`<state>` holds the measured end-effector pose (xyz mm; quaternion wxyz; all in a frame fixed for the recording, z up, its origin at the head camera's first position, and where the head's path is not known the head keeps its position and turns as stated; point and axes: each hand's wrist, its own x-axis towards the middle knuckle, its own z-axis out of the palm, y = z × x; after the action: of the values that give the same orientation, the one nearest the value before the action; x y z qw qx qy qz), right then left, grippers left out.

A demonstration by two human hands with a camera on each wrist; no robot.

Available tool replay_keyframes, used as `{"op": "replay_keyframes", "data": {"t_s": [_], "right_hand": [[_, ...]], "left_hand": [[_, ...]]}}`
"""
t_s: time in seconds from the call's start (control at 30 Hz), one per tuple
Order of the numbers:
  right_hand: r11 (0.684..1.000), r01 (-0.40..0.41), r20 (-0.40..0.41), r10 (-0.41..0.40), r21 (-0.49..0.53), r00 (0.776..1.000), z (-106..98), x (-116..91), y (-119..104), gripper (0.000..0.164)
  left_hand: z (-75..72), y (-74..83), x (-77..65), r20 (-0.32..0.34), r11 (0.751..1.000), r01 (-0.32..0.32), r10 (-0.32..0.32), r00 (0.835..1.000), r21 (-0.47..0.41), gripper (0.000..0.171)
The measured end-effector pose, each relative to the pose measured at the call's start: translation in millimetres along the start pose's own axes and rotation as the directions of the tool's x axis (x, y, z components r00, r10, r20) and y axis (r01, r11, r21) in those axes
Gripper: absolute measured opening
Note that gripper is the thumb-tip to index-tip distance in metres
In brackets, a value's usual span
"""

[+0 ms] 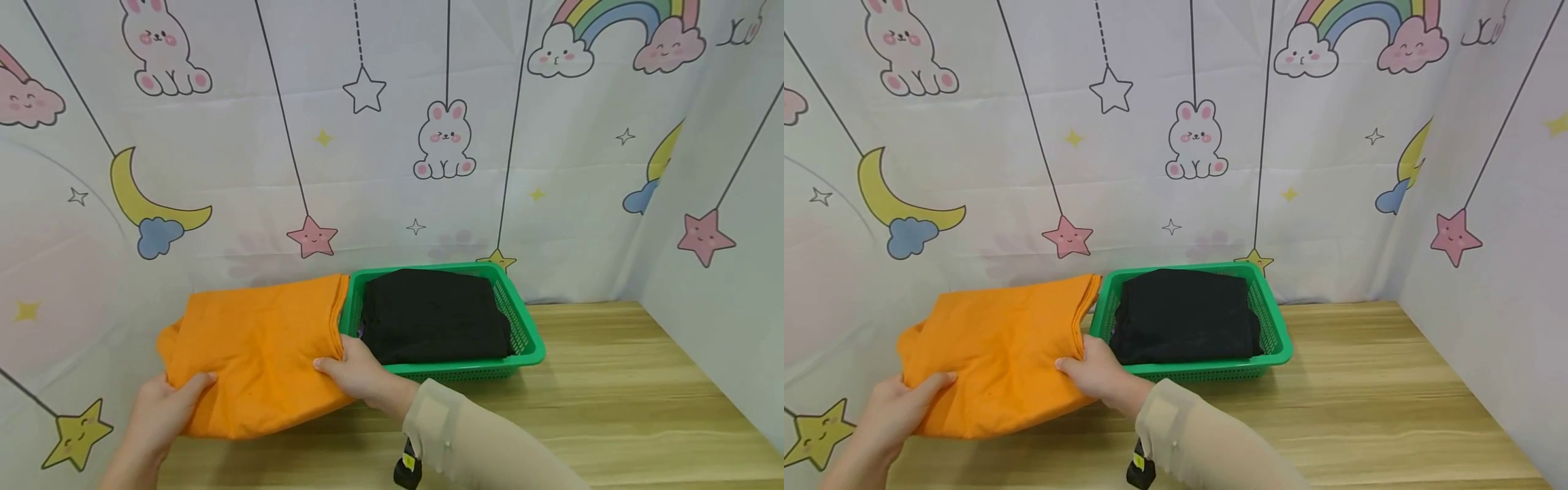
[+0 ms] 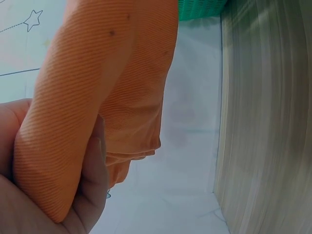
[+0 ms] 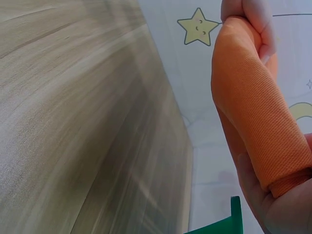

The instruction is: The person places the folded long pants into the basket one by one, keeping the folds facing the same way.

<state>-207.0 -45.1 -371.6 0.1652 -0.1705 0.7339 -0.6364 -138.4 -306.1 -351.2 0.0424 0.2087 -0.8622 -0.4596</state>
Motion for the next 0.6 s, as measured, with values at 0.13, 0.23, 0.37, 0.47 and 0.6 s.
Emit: {"op": "replay_keyframes", "data": {"t_s": [0.13, 0.23, 0.37, 0.47, 0.6], "right_hand": [[1.000, 0.000, 0.003, 0.000, -0.001, 1.000, -1.9, 0.2, -1.4, 0.028], [1.000, 0.000, 0.005, 0.001, 0.000, 1.000, -3.2, 0.5, -2.2, 0.029], [1.000, 0.003, 0.008, -0.003, -0.006, 1.000, -4.8, 0.7, -2.5, 0.031], [1.000, 0.010, 0.010, -0.010, -0.010, 1.000, -6.2, 0.7, -2.8, 0.031], [1.000, 0.023, 0.011, -0.023, -0.009, 1.000, -8.0, 0.9, -3.2, 0.029]], "left_hand": [[0.5, 1.5, 0.0, 0.005, 1.000, -0.005, 0.005, 1.000, -0.008, 0.059], [1.0, 2.9, -0.5, 0.000, 1.000, -0.013, 0.013, 1.000, -0.009, 0.058], [1.9, 4.6, -1.0, -0.011, 1.000, -0.023, 0.022, 1.000, -0.009, 0.057], [2.1, 5.7, -1.6, -0.009, 1.000, -0.029, 0.029, 1.000, -0.011, 0.057], [2.3, 7.4, -2.2, -0.007, 0.999, -0.032, 0.032, 0.999, -0.006, 0.057]]}}
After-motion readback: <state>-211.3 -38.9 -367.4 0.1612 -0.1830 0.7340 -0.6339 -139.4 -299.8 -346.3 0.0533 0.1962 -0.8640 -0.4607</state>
